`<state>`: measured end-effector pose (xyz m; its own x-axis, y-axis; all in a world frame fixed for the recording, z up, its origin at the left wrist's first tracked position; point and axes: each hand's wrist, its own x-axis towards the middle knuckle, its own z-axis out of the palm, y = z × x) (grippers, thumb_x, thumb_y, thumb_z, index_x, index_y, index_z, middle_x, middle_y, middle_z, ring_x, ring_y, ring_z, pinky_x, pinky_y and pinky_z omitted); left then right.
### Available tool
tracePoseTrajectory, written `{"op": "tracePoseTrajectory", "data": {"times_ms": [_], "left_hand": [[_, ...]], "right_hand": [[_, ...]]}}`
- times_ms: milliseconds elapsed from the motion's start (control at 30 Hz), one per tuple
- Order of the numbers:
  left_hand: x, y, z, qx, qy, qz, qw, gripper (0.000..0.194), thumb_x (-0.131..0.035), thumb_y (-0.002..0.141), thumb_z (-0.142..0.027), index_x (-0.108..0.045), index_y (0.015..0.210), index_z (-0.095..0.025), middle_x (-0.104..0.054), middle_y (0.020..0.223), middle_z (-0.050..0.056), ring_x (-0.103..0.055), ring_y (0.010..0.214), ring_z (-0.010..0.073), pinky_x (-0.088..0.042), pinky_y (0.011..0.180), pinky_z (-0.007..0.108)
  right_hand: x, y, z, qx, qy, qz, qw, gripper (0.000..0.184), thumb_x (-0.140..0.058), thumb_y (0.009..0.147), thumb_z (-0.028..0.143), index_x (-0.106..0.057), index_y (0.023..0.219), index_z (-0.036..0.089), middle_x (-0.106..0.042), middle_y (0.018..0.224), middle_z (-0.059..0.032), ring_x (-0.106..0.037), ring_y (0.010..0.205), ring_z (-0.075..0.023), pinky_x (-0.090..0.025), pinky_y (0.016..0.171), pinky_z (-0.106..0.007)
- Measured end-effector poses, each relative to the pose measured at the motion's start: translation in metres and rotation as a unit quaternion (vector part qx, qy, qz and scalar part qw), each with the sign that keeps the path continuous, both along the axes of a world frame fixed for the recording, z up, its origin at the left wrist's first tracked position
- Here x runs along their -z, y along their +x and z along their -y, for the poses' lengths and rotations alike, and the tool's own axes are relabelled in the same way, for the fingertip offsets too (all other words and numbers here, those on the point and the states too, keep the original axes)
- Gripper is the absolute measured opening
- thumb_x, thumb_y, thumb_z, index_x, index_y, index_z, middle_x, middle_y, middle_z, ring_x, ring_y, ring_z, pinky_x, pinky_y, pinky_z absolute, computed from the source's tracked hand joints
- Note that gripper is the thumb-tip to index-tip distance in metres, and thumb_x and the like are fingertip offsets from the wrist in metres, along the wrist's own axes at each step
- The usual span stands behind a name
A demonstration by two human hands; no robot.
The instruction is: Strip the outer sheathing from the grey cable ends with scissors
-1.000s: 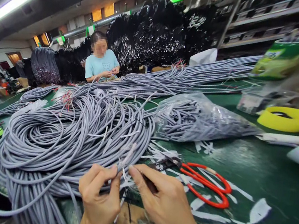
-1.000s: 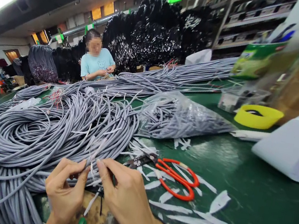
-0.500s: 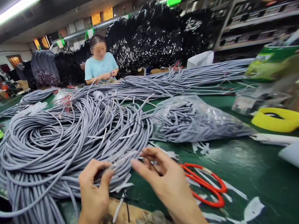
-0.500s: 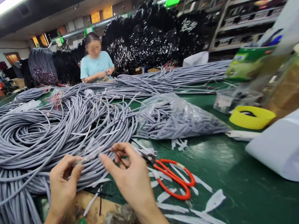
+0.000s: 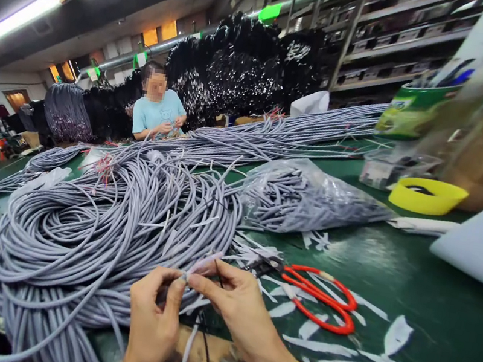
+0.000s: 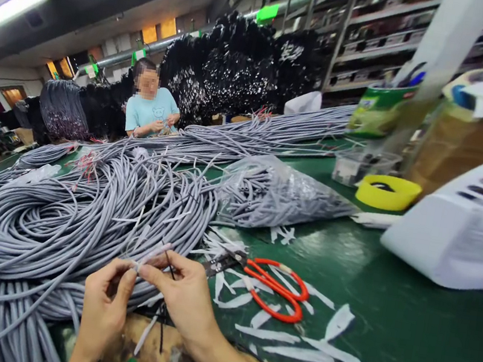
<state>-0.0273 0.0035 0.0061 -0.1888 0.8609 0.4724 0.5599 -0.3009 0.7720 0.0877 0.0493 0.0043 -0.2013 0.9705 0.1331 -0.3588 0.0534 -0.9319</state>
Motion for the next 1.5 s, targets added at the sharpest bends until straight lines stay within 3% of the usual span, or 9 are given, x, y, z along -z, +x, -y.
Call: {"op": "tracePoseTrajectory", "data": {"times_ms": [167,333,500,567,733,833,967,1233,1500], "left_hand": [[0.003,0.002,-0.002,-0.052,-0.024,0.074,0.996,0.032,-0.043,0.085,-0.039,-0.055,0.066,-0.016,-0.051,0.056,-0.001,-0.044,0.050,0.0115,-0.034,0.048,0.021],[-0.001,0.002,-0.005,-0.043,-0.013,0.170,0.984,0.041,-0.047,0.080,-0.052,-0.053,0.061,-0.015,-0.042,0.052,-0.003,-0.037,0.049,0.0098,-0.031,0.045,0.020],[0.001,-0.002,-0.004,-0.009,-0.026,0.271,0.962,0.041,-0.053,0.076,-0.053,-0.061,0.074,-0.013,-0.032,0.049,-0.007,-0.024,0.041,0.0058,-0.020,0.036,0.018],[0.001,-0.002,-0.003,-0.011,-0.006,0.258,0.966,0.035,-0.056,0.076,-0.048,-0.063,0.076,-0.013,-0.036,0.048,-0.006,-0.030,0.040,0.0062,-0.026,0.038,0.018],[-0.003,0.000,0.002,0.010,0.100,0.134,0.986,0.009,-0.062,0.074,-0.019,-0.070,0.073,-0.016,-0.060,0.059,0.001,-0.055,0.056,0.0127,-0.045,0.054,0.022],[-0.002,0.003,0.003,0.009,0.158,0.061,0.986,0.016,-0.062,0.071,-0.009,-0.072,0.078,-0.020,-0.065,0.068,0.003,-0.060,0.064,0.0144,-0.049,0.058,0.023],[0.000,0.008,0.004,-0.012,0.210,-0.021,0.977,0.020,-0.061,0.072,-0.004,-0.071,0.081,-0.020,-0.066,0.068,0.002,-0.062,0.062,0.0140,-0.051,0.057,0.024],[0.001,0.010,0.003,-0.022,0.261,-0.123,0.957,0.030,-0.057,0.073,0.001,-0.069,0.089,-0.022,-0.067,0.068,0.001,-0.061,0.060,0.0137,-0.049,0.057,0.027],[0.002,0.010,0.004,-0.015,0.229,-0.101,0.968,0.024,-0.058,0.072,0.000,-0.068,0.084,-0.018,-0.064,0.067,0.002,-0.059,0.059,0.0125,-0.049,0.055,0.023]], "right_hand": [[-0.004,-0.002,0.010,0.026,0.126,0.051,0.990,0.012,-0.067,0.064,0.027,-0.062,0.060,0.017,-0.061,0.057,0.0001,-0.054,0.053,-0.0112,-0.044,0.049,-0.020],[-0.014,0.014,0.023,0.002,0.350,0.110,0.930,0.009,-0.063,0.071,0.016,-0.064,0.063,0.019,-0.061,0.054,0.0006,-0.056,0.049,-0.0112,-0.044,0.046,-0.019],[-0.015,0.039,0.013,0.258,0.287,0.096,0.918,0.004,-0.060,0.078,0.027,-0.062,0.081,0.026,-0.060,0.060,0.0029,-0.055,0.047,-0.0102,-0.045,0.043,-0.018],[-0.016,0.041,0.010,0.289,0.298,0.150,0.897,0.010,-0.057,0.079,0.032,-0.060,0.085,0.025,-0.057,0.057,0.0032,-0.053,0.045,-0.0104,-0.042,0.040,-0.018],[-0.017,0.035,0.021,0.277,0.503,0.332,0.748,0.011,-0.047,0.084,0.016,-0.057,0.081,0.020,-0.064,0.059,0.0003,-0.059,0.050,-0.0121,-0.043,0.051,-0.023],[-0.015,0.036,0.027,0.316,0.572,0.386,0.651,0.013,-0.051,0.081,0.011,-0.059,0.083,0.020,-0.068,0.061,0.0002,-0.060,0.053,-0.0137,-0.041,0.059,-0.027],[-0.013,0.043,0.028,0.334,0.591,0.438,0.589,0.017,-0.050,0.080,0.011,-0.062,0.085,0.022,-0.070,0.064,0.0002,-0.061,0.057,-0.0155,-0.038,0.061,-0.031],[-0.023,0.048,0.027,0.326,0.591,0.469,0.570,0.026,-0.043,0.081,0.011,-0.066,0.077,0.021,-0.070,0.064,-0.0011,-0.059,0.058,-0.0158,-0.037,0.059,-0.033],[-0.017,0.037,0.022,0.272,0.488,0.420,0.715,0.028,-0.043,0.084,0.014,-0.064,0.067,0.019,-0.064,0.057,-0.0019,-0.055,0.054,-0.0134,-0.040,0.055,-0.026]]}}
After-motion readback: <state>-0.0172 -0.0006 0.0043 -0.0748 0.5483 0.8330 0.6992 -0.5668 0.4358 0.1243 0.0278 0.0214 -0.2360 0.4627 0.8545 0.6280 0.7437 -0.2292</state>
